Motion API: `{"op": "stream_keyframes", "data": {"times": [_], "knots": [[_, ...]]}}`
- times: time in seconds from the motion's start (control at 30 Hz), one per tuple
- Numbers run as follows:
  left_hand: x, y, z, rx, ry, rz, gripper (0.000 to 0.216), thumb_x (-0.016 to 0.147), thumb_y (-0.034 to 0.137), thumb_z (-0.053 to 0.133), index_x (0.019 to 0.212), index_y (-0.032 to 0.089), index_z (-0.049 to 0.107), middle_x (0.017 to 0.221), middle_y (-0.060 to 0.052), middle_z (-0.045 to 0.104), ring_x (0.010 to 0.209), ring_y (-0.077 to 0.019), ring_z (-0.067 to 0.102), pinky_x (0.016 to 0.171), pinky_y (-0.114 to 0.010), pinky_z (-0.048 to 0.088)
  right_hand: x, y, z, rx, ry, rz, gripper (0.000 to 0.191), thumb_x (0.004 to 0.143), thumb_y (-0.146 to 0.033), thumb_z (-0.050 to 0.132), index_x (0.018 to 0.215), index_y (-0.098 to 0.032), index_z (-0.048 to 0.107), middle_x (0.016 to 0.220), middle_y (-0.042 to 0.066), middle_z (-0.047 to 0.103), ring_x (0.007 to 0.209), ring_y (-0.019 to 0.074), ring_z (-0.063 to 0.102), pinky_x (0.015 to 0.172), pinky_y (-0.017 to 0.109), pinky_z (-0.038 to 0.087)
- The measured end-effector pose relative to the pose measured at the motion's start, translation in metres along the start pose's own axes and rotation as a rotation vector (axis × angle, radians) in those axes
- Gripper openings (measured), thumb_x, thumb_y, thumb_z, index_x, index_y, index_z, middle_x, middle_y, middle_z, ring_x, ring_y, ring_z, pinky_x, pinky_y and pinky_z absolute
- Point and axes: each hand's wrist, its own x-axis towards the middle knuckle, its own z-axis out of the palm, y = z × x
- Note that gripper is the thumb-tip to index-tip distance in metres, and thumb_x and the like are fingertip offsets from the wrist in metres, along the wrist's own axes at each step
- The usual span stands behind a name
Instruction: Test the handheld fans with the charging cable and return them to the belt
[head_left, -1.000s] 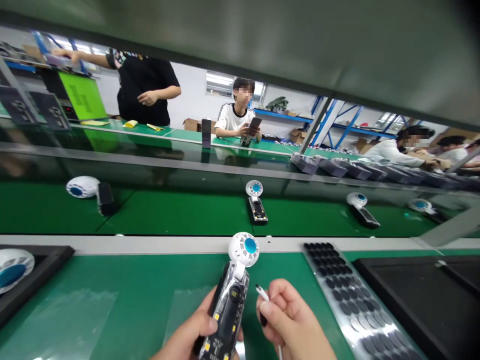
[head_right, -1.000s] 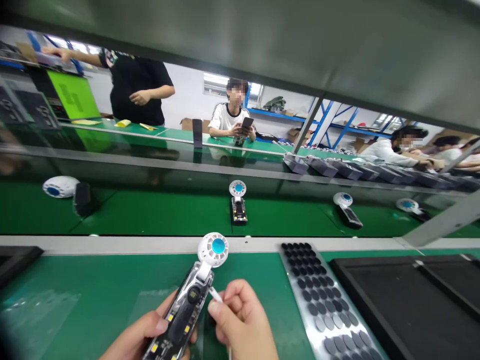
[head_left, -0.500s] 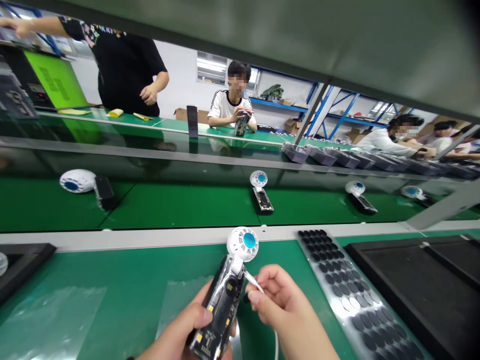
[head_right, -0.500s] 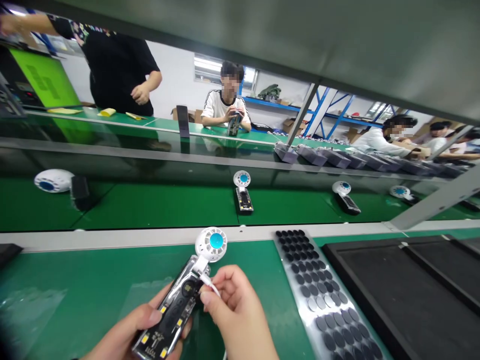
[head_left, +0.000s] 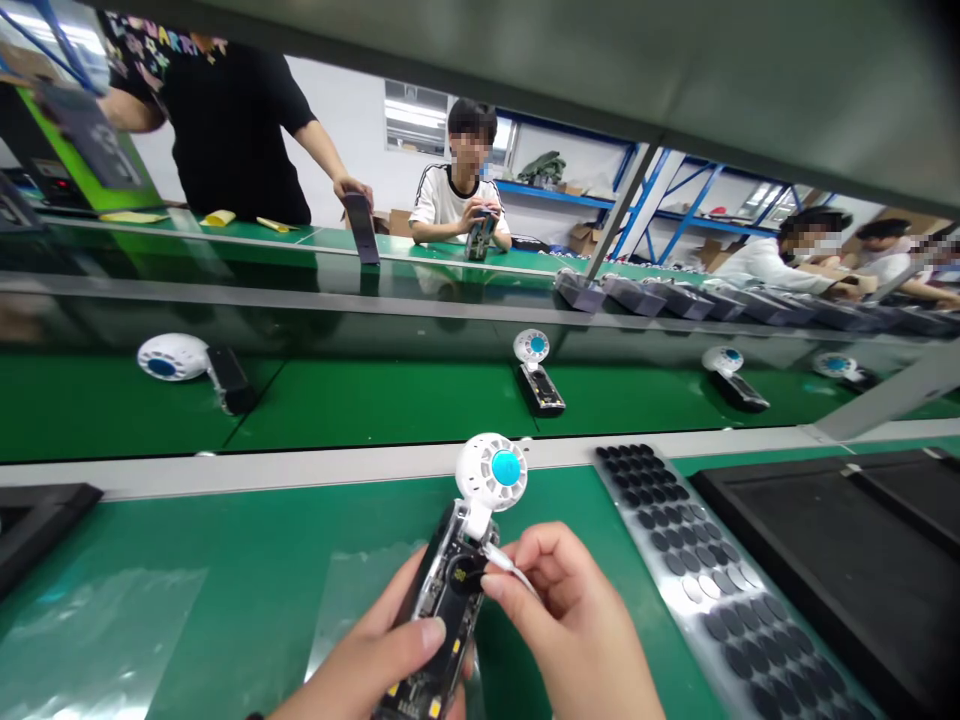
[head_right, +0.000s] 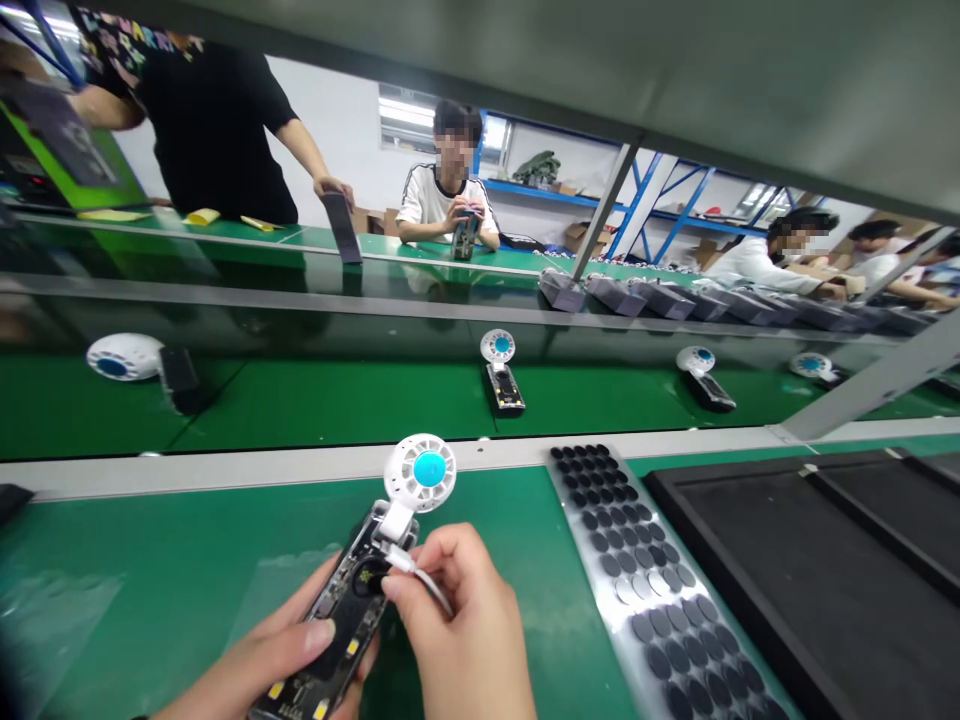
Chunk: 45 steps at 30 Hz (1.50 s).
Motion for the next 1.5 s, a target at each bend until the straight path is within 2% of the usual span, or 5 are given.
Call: {"op": "stream_keyframes", "data": {"times": [0.37,0.63,0.8,1.23,1.5], "knots": [[-0.002,0.003,0.005,0.028,-0.015,-0.046,0.088,0.069,0.034,0.059,0.133,0.018,0.001,0.070,-0.005,0.058,0.050,-0.0122,0.051,0.052,-0.023,0.033,-0.003,-0.001,-0.008,-0.343,-0.089,-0.050,0.012,0.071,-0.028,0.052,0.068,-0.023,0.042,0.058,-0.006,0.049,0.055,0.0116,0.048,0.051,0.019,0.039],[-0.001,0.004,0.004,0.080,-0.025,-0.061,0.083,0.070,0.035,0.058,0.133,0.018,0.005,0.071,-0.005,0.057,0.051,-0.0123,0.050,0.053,-0.023,0.033,-0.008,-0.011,-0.011,-0.641,-0.059,-0.364,0.010,0.075,-0.021,0.050,0.067,-0.024,0.044,0.064,-0.005,0.058,0.058,0.0117,0.055,0.045,0.017,0.038],[-0.002,0.010,0.008,0.112,-0.043,-0.092,0.083,0.071,0.034,0.058,0.132,0.018,0.005,0.071,-0.004,0.057,0.052,-0.0124,0.051,0.055,-0.024,0.033,-0.009,-0.016,-0.012,-0.764,-0.099,-0.428,0.013,0.074,-0.015,0.050,0.069,-0.024,0.043,0.063,-0.007,0.056,0.057,0.0092,0.054,0.043,0.015,0.036],[-0.005,0.013,0.011,0.092,-0.052,-0.125,0.083,0.069,0.031,0.061,0.132,0.016,0.009,0.067,-0.003,0.059,0.051,-0.0117,0.051,0.054,-0.022,0.033,-0.012,-0.019,-0.011,-0.931,-0.084,-0.428,0.013,0.071,-0.012,0.049,0.068,-0.023,0.043,0.061,-0.005,0.053,0.055,0.0116,0.053,0.045,0.019,0.038],[-0.005,0.010,0.005,0.095,-0.061,-0.138,0.074,0.073,0.031,0.054,0.132,0.020,0.010,0.071,-0.004,0.059,0.053,-0.0133,0.052,0.056,-0.025,0.034,-0.013,-0.013,-0.008,-0.983,-0.064,-0.600,0.011,0.073,-0.012,0.043,0.068,-0.022,0.045,0.060,-0.003,0.053,0.055,0.0132,0.052,0.049,0.022,0.041]]}}
